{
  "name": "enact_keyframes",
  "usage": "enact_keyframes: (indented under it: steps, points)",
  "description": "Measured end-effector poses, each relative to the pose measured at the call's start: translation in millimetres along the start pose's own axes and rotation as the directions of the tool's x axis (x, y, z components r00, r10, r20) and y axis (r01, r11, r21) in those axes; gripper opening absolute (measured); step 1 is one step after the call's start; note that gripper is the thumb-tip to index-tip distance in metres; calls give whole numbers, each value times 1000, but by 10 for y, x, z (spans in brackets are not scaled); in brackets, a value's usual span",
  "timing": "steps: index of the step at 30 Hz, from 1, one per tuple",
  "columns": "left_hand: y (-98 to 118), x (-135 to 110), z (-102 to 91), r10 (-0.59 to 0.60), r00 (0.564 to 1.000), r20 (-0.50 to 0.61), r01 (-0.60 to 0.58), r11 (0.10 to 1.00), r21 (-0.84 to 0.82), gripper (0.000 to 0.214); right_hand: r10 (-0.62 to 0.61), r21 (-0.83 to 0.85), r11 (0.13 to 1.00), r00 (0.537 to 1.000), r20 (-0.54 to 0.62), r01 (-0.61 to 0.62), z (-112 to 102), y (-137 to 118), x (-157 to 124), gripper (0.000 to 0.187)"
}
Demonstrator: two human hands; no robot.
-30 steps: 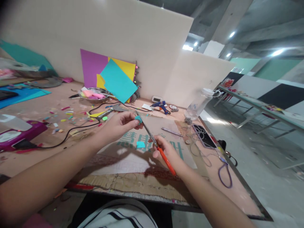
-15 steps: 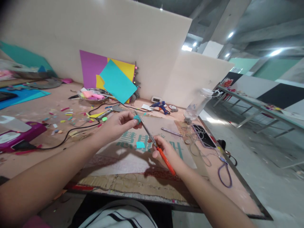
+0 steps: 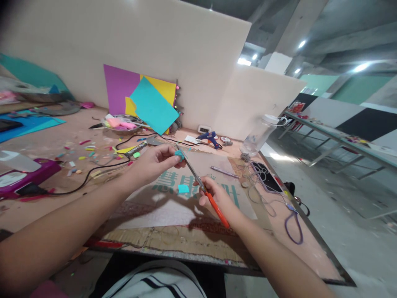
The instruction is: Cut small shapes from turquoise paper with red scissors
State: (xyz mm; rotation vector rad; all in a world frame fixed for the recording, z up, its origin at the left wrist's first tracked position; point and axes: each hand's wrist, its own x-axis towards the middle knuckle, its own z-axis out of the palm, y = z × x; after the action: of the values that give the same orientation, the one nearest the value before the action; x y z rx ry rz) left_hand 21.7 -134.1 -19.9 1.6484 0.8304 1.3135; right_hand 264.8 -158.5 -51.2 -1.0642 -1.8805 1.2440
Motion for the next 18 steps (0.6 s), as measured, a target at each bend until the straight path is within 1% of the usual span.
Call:
enact_keyframes:
  steps: [6, 8, 10, 15, 18]
  points:
    - [-19, -4, 6, 8, 1000, 4, -8, 1000, 12, 28, 9, 22, 1000, 1000, -8, -9, 10, -29, 2, 83]
    - [-28, -3, 7, 0, 1000, 2, 0, 1000, 14, 29, 16, 24, 1000, 1000, -15, -16, 17, -52, -5, 85]
    - [-31, -2, 9, -11, 1000, 2, 11, 1000, 15, 29, 20, 27, 999, 1000, -15, -20, 21, -70, -9, 83]
    - [-22, 5, 9, -24, 1000, 6, 24, 1000, 1, 31, 22, 7, 1000, 1000, -8, -22, 17, -80, -2, 70]
    - [-22, 7, 1, -24, 1000, 16, 24, 1000, -20, 33, 24, -3, 1000, 1000, -1, -24, 11, -63, 2, 68]
